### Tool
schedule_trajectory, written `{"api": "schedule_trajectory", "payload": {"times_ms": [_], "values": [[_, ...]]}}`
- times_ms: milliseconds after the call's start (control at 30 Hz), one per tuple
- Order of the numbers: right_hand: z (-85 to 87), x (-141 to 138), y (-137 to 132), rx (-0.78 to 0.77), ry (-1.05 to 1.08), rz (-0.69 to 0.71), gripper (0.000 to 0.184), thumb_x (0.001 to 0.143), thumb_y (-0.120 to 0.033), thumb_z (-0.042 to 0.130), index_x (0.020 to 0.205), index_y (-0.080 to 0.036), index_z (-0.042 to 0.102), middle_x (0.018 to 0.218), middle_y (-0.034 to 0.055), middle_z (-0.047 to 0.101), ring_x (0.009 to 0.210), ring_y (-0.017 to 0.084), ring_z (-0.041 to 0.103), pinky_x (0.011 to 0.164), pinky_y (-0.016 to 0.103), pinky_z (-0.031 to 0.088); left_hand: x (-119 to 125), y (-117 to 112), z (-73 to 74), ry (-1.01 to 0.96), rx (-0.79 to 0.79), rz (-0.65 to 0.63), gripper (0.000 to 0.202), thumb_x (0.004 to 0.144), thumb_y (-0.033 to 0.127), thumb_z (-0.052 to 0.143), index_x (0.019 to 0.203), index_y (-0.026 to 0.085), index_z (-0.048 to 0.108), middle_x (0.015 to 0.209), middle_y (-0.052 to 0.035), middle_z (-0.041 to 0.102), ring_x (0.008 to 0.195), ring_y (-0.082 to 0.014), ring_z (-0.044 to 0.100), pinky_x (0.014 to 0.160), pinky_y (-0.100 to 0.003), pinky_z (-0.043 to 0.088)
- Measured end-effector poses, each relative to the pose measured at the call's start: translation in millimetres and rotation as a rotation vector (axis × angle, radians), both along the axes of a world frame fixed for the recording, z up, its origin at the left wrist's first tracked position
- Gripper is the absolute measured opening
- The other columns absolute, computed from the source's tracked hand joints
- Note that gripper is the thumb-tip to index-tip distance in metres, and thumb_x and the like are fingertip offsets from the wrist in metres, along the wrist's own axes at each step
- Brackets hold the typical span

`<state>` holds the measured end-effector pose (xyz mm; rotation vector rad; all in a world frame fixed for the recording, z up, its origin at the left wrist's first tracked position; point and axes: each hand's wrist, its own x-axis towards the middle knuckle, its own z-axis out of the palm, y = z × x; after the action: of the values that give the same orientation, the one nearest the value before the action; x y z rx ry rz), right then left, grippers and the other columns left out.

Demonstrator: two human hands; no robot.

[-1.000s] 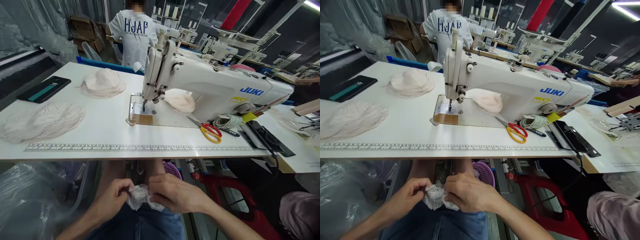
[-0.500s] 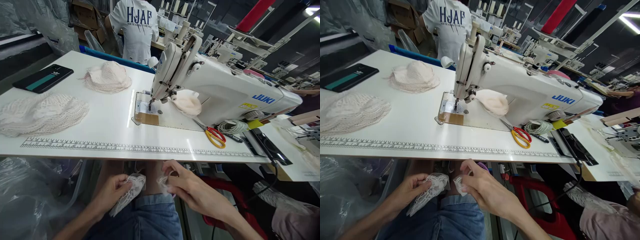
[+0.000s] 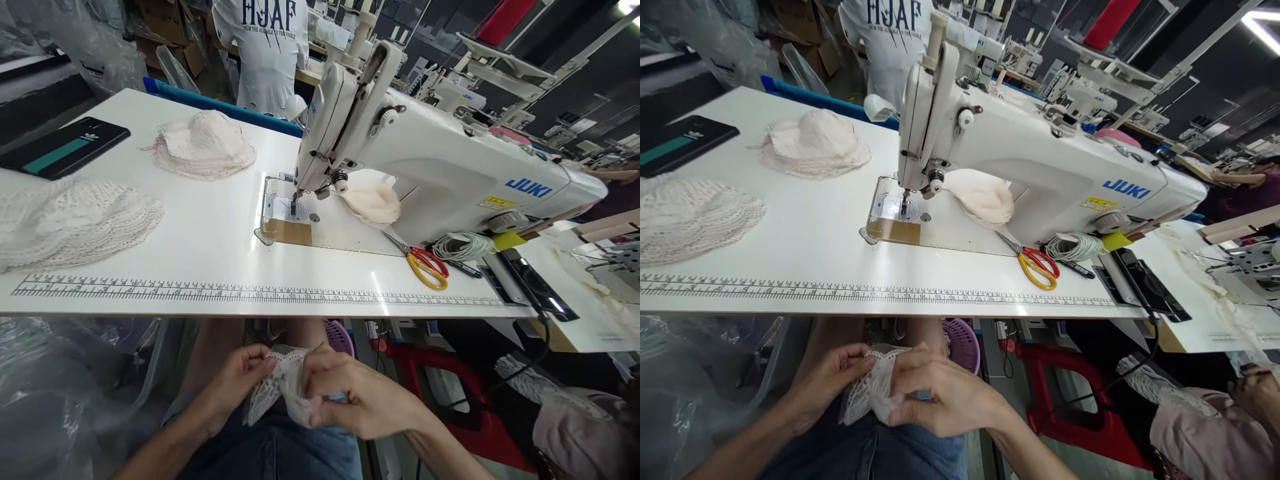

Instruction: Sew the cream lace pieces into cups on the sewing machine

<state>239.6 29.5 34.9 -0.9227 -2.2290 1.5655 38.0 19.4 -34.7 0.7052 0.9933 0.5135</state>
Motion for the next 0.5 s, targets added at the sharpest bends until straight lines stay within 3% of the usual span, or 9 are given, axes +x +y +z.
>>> {"api": "schedule_trajectory", "payload": {"times_ms": [167, 367, 433, 500], "values": [[12.0, -1.9, -6.7, -0.1, 0.224, 0.065, 0.034, 0.091, -0.042, 0.044, 0.072, -0.015, 0.054, 0.073, 0.0079, 0.059, 0.071, 0.014, 0.056, 0.066, 0.025, 0.046, -3.8, 8.2, -12.2, 0.027, -0.003, 0.018, 0.047, 0.061, 0.057, 0.073, 0.075, 0.014, 0.06, 0.066, -0.0008, 0.064, 0.061, -0.014, 0.056, 0.06, -0.023, 0.04], [23.6, -14.7, -19.7, -0.285, 0.421, 0.177, 0.05, 0.093, -0.055, 0.025, 0.057, -0.021, 0.034, 0.059, 0.0048, 0.048, 0.062, 0.011, 0.053, 0.059, 0.019, 0.043, 10.7, 10.7, -40.8, 0.112, 0.049, 0.031, 0.048, 0.058, 0.058, 0.073, 0.073, 0.014, 0.062, 0.062, -0.0007, 0.064, 0.059, -0.0149, 0.056, 0.056, -0.023, 0.038], [16.8, -17.5, -18.9, -0.298, 0.431, 0.182, 0.053, 0.092, -0.058, 0.026, 0.055, -0.021, 0.035, 0.059, 0.0052, 0.049, 0.064, 0.012, 0.054, 0.06, 0.019, 0.044, 17.6, 9.8, -48.6, 0.137, 0.057, 0.024, 0.048, 0.058, 0.057, 0.072, 0.074, 0.013, 0.063, 0.062, -0.0016, 0.065, 0.058, -0.0156, 0.057, 0.056, -0.024, 0.039], [8.3, -16.1, -16.9, -0.281, 0.331, 0.093, 0.053, 0.092, -0.057, 0.03, 0.058, -0.019, 0.046, 0.063, 0.006, 0.054, 0.067, 0.013, 0.056, 0.064, 0.021, 0.046, 20.3, 10.4, -54.3, 0.154, 0.064, 0.006, 0.047, 0.057, 0.054, 0.073, 0.076, 0.012, 0.065, 0.063, -0.003, 0.066, 0.059, -0.0172, 0.058, 0.057, -0.025, 0.04]]}}
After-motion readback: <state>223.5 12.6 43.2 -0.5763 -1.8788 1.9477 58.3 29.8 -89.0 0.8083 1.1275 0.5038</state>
